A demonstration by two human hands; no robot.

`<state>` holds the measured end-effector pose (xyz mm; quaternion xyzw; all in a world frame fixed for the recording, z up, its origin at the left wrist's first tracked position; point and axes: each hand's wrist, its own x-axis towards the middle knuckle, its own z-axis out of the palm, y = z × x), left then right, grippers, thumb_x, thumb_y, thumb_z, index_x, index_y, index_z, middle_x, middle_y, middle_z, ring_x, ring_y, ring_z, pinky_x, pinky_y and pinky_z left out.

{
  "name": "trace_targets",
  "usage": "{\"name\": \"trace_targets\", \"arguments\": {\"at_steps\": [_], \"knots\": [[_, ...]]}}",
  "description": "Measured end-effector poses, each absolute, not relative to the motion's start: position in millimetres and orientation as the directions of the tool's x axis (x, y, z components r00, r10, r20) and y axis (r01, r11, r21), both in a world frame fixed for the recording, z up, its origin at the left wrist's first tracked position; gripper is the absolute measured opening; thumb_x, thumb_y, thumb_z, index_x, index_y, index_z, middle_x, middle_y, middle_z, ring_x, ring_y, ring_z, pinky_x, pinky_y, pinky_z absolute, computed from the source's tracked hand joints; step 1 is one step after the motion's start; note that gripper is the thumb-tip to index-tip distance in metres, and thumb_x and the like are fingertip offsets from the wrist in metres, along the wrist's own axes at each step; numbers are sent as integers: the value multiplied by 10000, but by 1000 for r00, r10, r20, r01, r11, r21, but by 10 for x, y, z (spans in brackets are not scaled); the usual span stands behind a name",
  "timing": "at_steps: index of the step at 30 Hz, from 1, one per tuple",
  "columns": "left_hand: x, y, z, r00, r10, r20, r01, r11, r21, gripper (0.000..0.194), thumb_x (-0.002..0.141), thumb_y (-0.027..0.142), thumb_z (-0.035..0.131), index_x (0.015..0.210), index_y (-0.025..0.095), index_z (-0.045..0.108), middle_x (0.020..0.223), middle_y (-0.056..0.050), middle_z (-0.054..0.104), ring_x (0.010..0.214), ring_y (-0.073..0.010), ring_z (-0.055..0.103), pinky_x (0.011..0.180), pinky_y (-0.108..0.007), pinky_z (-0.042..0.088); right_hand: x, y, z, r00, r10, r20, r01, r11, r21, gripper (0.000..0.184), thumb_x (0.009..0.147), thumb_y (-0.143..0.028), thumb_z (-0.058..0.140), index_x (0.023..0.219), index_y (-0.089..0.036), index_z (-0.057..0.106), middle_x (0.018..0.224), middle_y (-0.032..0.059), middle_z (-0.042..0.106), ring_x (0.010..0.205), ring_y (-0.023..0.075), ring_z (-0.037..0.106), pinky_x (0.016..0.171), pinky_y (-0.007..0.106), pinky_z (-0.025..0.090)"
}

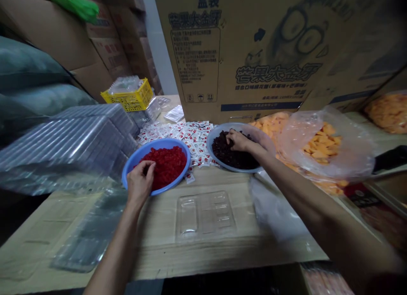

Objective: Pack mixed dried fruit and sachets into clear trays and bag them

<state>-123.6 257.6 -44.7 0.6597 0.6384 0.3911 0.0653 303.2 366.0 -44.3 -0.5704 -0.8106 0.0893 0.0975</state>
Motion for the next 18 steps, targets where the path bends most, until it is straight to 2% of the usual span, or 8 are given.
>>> {"name": "trace_targets", "arguments": {"at_steps": [4, 7, 9, 11, 14, 16, 18], "knots": [[-1255, 2602, -461, -140, 858, 494, 762, -225, 607, 283, 893, 407, 564, 948, 184, 729, 904, -54, 746, 807, -205, 678, 842, -325, 515, 3319, 3293, -425, -342, 937, 71, 897, 348, -274, 205, 620, -9, 622, 708, -195, 631, 933, 30, 634, 812, 168, 593, 775, 247, 454], [-1257, 2570, -420, -158, 822, 547, 719, -284, 635, 252, 888, 378, 586, 969, 192, 737, 991, -68, 738, 928, -216, 683, 934, -357, 514, 3432, 2988, -423, -291, 951, 102, 898, 309, -314, 174, 657, -22, 585, 659, -194, 612, 790, 18, 645, 752, 168, 610, 742, 253, 461], [-1170, 2438, -358, -190, 831, 522, 600, -323, 732, 240, 889, 360, 600, 996, 187, 728, 1021, -71, 729, 933, -204, 693, 942, -365, 530, 3444, 2792, -415, -239, 961, 138, 896, 273, -349, 159, 726, -48, 550, 729, -185, 630, 785, 28, 656, 742, 174, 627, 720, 262, 475], [-972, 2203, -294, -210, 870, 446, 398, -341, 852, 268, 891, 352, 620, 1084, 182, 696, 1043, -71, 725, 902, -186, 711, 912, -356, 556, 3424, 2618, -413, -174, 970, 171, 879, 231, -417, 188, 812, -86, 499, 882, -170, 652, 802, 37, 664, 699, 170, 640, 666, 266, 490], [-518, 1772, -294, -107, 944, 311, 170, -290, 942, 329, 883, 339, 667, 1179, 199, 643, 1002, -51, 737, 839, -172, 723, 821, -318, 578, 3382, 2446, -444, -76, 981, 176, 791, 167, -588, 329, 841, -108, 502, 1137, -174, 628, 777, 19, 664, 601, 162, 637, 583, 269, 499], [-210, 1551, -406, 47, 970, 238, 175, -242, 954, 228, 895, 332, 663, 1081, 201, 676, 888, -30, 734, 747, -160, 706, 714, -281, 562, 3360, 2400, -474, -17, 983, 182, 714, 139, -686, 433, 780, -92, 574, 1201, -191, 600, 846, 22, 676, 558, 150, 623, 552, 274, 500], [35, 1445, -582, 173, 956, 238, 275, -279, 920, 137, 914, 316, 644, 956, 202, 705, 864, -35, 719, 742, -159, 680, 689, -280, 531, 3323, 2365, -481, 77, 974, 213, 628, 119, -769, 433, 735, -93, 622, 1155, -193, 586, 946, 39, 667, 544, 142, 622, 530, 278, 497]]}}
